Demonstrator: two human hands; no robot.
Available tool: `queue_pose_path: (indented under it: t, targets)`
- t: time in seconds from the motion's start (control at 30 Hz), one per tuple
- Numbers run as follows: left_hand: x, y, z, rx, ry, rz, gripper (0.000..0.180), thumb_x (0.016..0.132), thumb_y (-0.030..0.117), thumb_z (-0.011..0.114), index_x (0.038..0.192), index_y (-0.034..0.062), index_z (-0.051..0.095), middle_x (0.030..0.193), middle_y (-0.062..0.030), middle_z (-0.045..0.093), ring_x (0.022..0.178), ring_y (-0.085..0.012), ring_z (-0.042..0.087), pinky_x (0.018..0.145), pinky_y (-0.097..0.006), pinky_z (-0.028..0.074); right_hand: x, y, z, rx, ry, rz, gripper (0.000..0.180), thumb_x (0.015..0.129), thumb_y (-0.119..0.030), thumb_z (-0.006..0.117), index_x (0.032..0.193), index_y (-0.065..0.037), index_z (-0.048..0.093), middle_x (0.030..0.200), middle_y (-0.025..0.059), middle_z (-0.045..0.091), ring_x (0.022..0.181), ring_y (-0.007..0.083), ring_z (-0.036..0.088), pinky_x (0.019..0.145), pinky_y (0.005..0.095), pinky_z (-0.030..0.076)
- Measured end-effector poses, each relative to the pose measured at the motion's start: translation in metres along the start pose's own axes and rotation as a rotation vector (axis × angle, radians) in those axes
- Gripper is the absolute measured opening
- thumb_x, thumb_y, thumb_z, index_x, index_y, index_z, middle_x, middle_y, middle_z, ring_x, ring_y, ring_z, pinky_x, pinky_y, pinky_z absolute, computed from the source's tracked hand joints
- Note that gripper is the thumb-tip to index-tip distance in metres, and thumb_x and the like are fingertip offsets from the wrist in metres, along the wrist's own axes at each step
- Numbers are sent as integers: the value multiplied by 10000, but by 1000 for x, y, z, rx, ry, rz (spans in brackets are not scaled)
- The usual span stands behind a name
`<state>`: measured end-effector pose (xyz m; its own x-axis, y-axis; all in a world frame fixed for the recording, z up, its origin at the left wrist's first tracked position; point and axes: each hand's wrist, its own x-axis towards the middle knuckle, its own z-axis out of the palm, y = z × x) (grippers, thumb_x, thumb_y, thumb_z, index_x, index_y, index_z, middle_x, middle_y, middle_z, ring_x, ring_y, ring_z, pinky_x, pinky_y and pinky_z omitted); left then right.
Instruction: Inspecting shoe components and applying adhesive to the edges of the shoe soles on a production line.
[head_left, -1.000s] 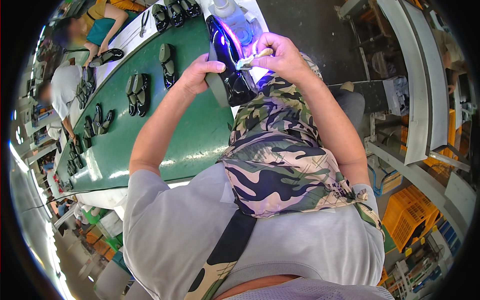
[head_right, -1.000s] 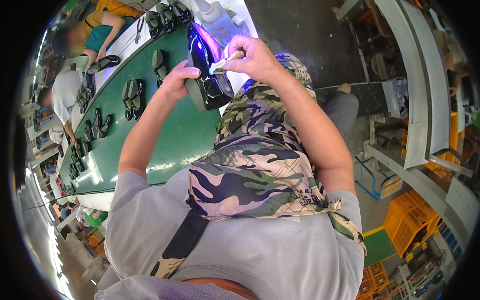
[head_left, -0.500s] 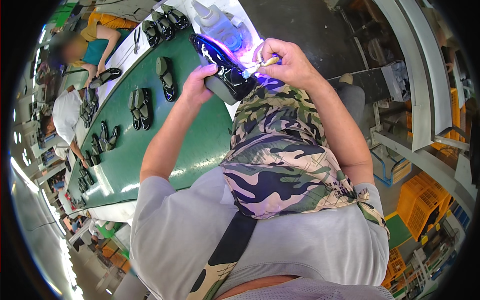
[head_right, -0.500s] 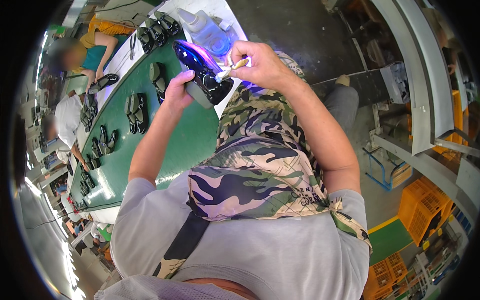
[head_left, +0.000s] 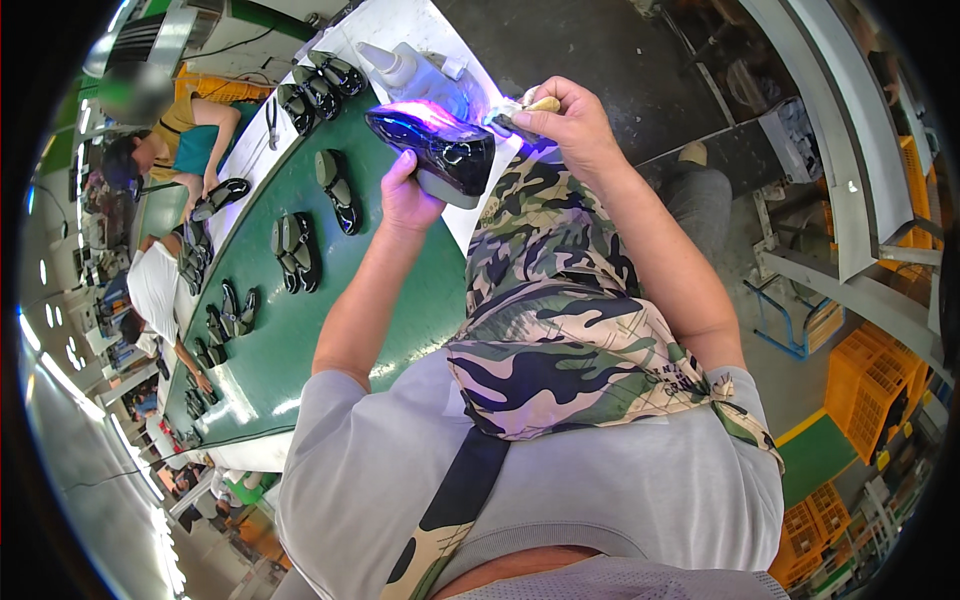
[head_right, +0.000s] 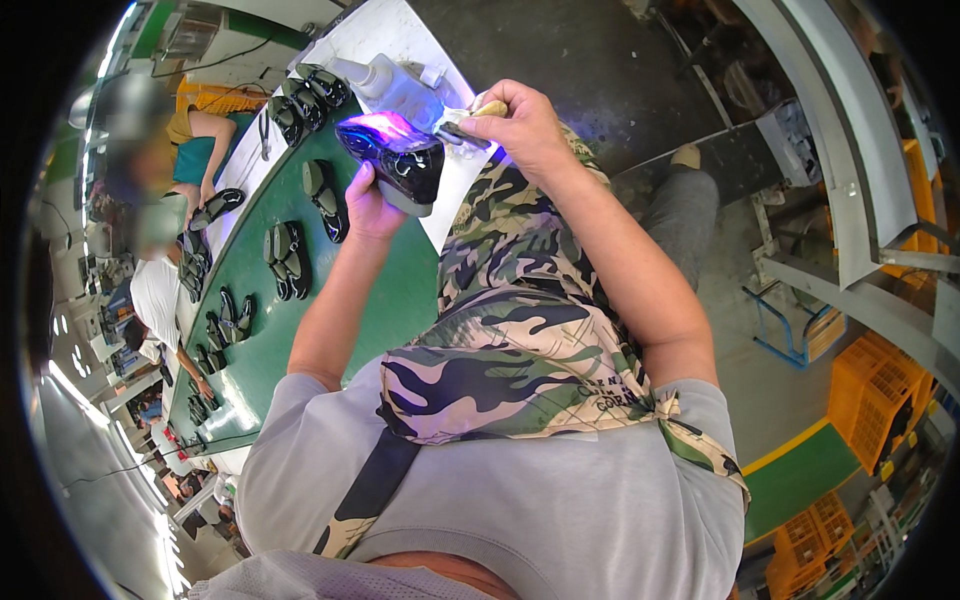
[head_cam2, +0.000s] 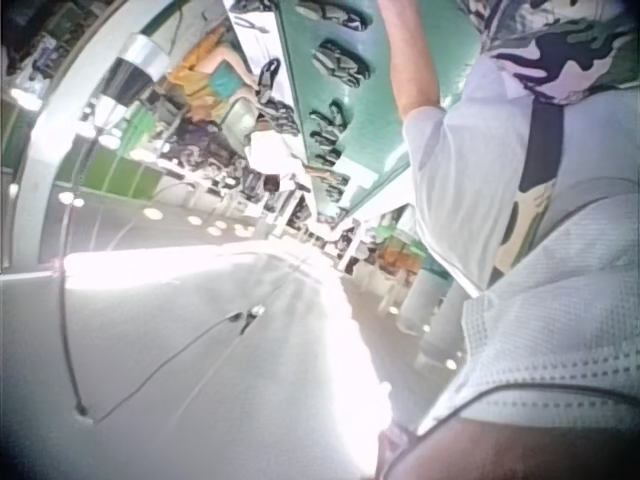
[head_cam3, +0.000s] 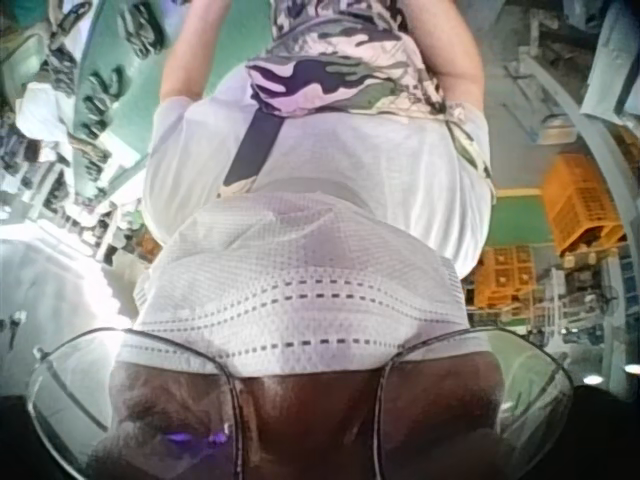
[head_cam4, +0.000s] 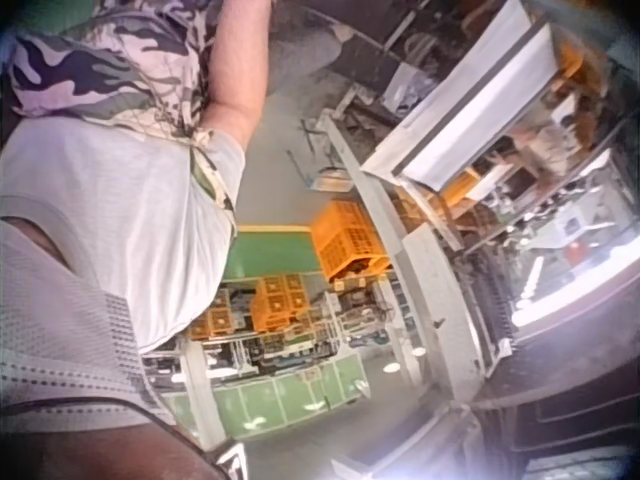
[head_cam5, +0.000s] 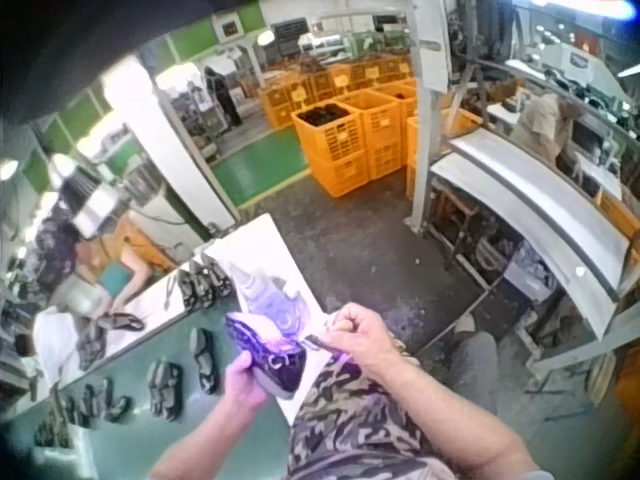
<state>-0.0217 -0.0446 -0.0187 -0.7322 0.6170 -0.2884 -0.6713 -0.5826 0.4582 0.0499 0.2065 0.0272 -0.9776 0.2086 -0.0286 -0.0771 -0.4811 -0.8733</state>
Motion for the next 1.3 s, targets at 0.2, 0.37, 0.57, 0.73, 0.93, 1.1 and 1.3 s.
queue_pose_path:
  t: [0.2, 0.37, 0.57, 0.73, 0.93, 1.1, 1.3]
  targets:
    - [19, -17, 27, 30, -21, 55, 673, 780, 207, 724, 1380, 43, 467, 1396, -145, 529, 1297, -355, 479, 1169, -508, 289, 0, 0, -20, 72, 140, 49, 204, 756, -15, 779, 854, -29, 601, 788, 12, 613, 700, 90, 573, 625, 240, 458]
    - [38, -28, 60, 277, -38, 205, 645, 746, 79, 708, 1343, 50, 467, 1290, -106, 580, 1226, -328, 535, 1140, -488, 354, -10, -10, -50, 25, 298, 85, 199, 765, -7, 768, 835, -57, 588, 780, 10, 610, 698, 88, 569, 647, 243, 456]
    - [65, -48, 106, 589, -42, 289, 704, 704, -25, 691, 1357, 26, 435, 1244, -90, 559, 1187, -261, 541, 1096, -406, 386, -25, -26, -79, 254, 406, 40, 227, 725, 8, 777, 837, -50, 589, 761, 24, 606, 652, 110, 566, 599, 259, 466]
    - [89, -69, 161, 810, -110, 240, 645, 704, -23, 696, 1311, -18, 479, 1217, -117, 590, 1136, -254, 578, 1049, -382, 422, -34, -35, -129, 599, 532, -58, 211, 772, -65, 759, 854, -80, 565, 765, 8, 599, 634, 101, 540, 572, 248, 419]
    - [140, -97, 241, 939, -227, 209, 563, 735, 0, 729, 1258, -18, 520, 1158, -98, 616, 1047, -216, 604, 974, -342, 465, -56, -4, -216, 581, 863, -29, 193, 797, -115, 750, 835, -101, 561, 746, -14, 593, 614, 90, 530, 549, 246, 411]
    - [205, -133, 339, 948, -377, 254, 539, 749, -9, 739, 1241, -22, 517, 1107, -96, 631, 991, -210, 620, 934, -339, 488, -62, 38, -265, 464, 961, 56, 173, 827, -139, 731, 828, -107, 560, 728, -2, 608, 588, 88, 528, 499, 246, 377]
    - [301, -186, 467, 1158, -557, 395, 502, 720, 27, 811, 1155, -24, 565, 1042, -101, 655, 900, -205, 646, 829, -334, 533, -48, 37, -278, 372, 931, 46, 196, 799, -148, 756, 796, -96, 567, 710, 1, 590, 583, 88, 509, 496, 249, 373]
